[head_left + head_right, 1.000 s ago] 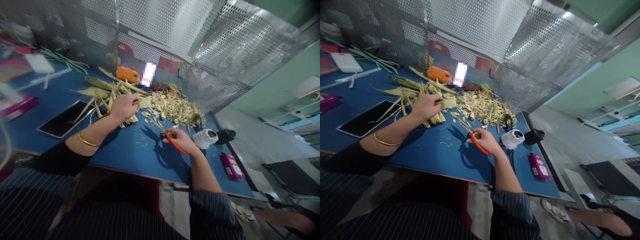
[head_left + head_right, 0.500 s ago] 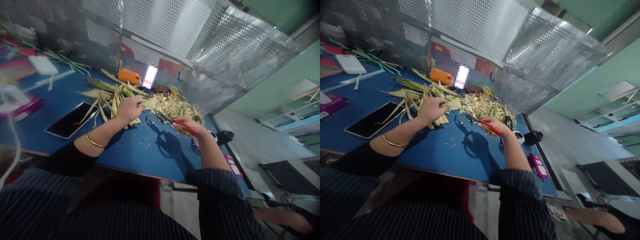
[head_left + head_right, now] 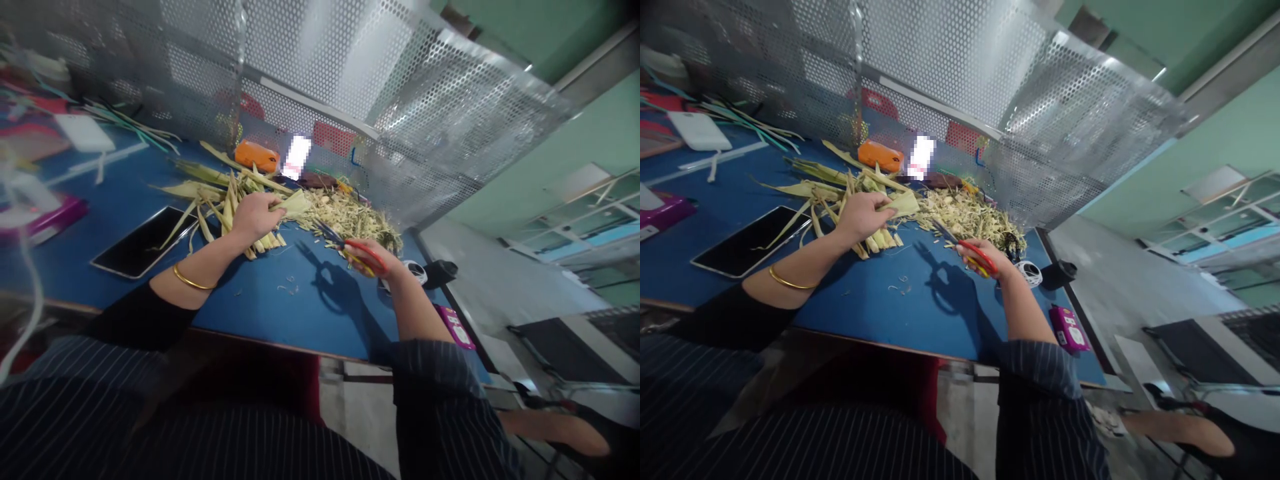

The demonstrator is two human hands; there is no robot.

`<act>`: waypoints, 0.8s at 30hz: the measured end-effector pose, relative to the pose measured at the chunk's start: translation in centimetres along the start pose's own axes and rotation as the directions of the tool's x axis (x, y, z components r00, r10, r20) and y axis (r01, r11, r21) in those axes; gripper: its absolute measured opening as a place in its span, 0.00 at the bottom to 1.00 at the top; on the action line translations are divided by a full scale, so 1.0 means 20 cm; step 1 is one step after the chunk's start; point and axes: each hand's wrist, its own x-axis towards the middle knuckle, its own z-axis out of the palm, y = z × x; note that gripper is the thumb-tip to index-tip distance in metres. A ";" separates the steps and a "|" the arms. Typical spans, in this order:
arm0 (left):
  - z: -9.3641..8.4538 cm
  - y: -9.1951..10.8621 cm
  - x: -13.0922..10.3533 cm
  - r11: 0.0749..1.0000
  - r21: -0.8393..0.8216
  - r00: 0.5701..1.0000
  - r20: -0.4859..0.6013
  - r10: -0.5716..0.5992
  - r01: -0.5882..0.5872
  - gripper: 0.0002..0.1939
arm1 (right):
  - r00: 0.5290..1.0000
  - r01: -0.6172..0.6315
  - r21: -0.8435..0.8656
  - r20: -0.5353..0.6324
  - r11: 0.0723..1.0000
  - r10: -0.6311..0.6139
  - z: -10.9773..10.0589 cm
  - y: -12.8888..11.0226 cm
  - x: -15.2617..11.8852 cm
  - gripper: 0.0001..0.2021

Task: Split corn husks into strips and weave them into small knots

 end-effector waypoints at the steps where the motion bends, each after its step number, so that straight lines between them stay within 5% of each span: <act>1: 0.00 -0.01 0.00 1.000 -0.010 1.000 -0.019 -0.002 0.002 0.13 | 0.996 0.017 -0.008 0.092 1.000 -0.016 0.01 -0.01 -0.04 0.27; 3: 0.00 -0.01 0.01 1.000 -0.022 0.999 -0.054 0.004 -0.005 0.13 | 0.945 0.041 -0.107 0.328 0.993 -0.004 0.04 -0.04 -0.12 0.27; 5: 0.00 -0.01 0.01 0.999 -0.031 0.998 -0.064 0.011 -0.013 0.12 | 0.837 0.035 -0.205 0.541 0.978 0.084 0.09 -0.06 -0.17 0.26; 7: 0.00 0.00 0.01 0.999 -0.040 0.998 -0.053 0.016 -0.018 0.11 | 0.762 0.027 -0.267 0.630 0.963 0.153 0.13 -0.07 -0.18 0.27; 8: 0.00 0.00 0.01 0.999 -0.047 0.999 -0.044 0.015 -0.017 0.11 | 0.779 0.013 -0.283 0.604 0.959 0.168 0.14 -0.06 -0.17 0.27; 10: 0.00 0.00 0.00 0.998 -0.067 0.999 -0.041 0.007 -0.010 0.10 | 0.927 -0.022 -0.303 0.351 0.953 0.133 0.14 -0.04 -0.12 0.27; 11: 0.00 0.00 0.00 0.997 -0.080 0.999 -0.041 0.003 -0.006 0.10 | 0.989 -0.040 -0.309 0.123 0.950 0.082 0.13 -0.02 -0.10 0.26; 13: -0.01 0.00 0.01 0.995 -0.102 0.999 -0.049 -0.005 0.000 0.10 | 0.964 -0.068 -0.301 -0.265 0.951 -0.015 0.11 0.00 -0.07 0.27; 14: -0.01 0.00 0.01 0.994 -0.108 0.998 -0.057 -0.010 0.003 0.10 | 0.949 -0.064 -0.276 -0.314 0.959 -0.027 0.11 0.00 -0.08 0.27; 17: -0.02 -0.01 0.02 0.993 -0.117 0.996 -0.081 -0.021 0.011 0.10 | 0.998 0.067 -0.203 0.016 0.977 -0.065 0.18 -0.05 -0.15 0.28; 21: -0.01 -0.02 0.02 0.991 -0.134 0.995 -0.097 -0.016 0.003 0.12 | 0.877 0.348 -0.272 0.432 0.897 -0.209 0.44 -0.20 -0.26 0.25; 22: -0.01 -0.03 0.02 0.991 -0.133 0.995 -0.096 -0.016 0.003 0.12 | 0.841 0.399 -0.301 0.497 0.866 -0.214 0.50 -0.23 -0.27 0.23; 24: 0.00 -0.03 0.02 0.992 -0.125 0.996 -0.087 -0.018 0.007 0.12 | 0.847 0.411 -0.365 0.492 0.835 -0.202 0.58 -0.26 -0.25 0.22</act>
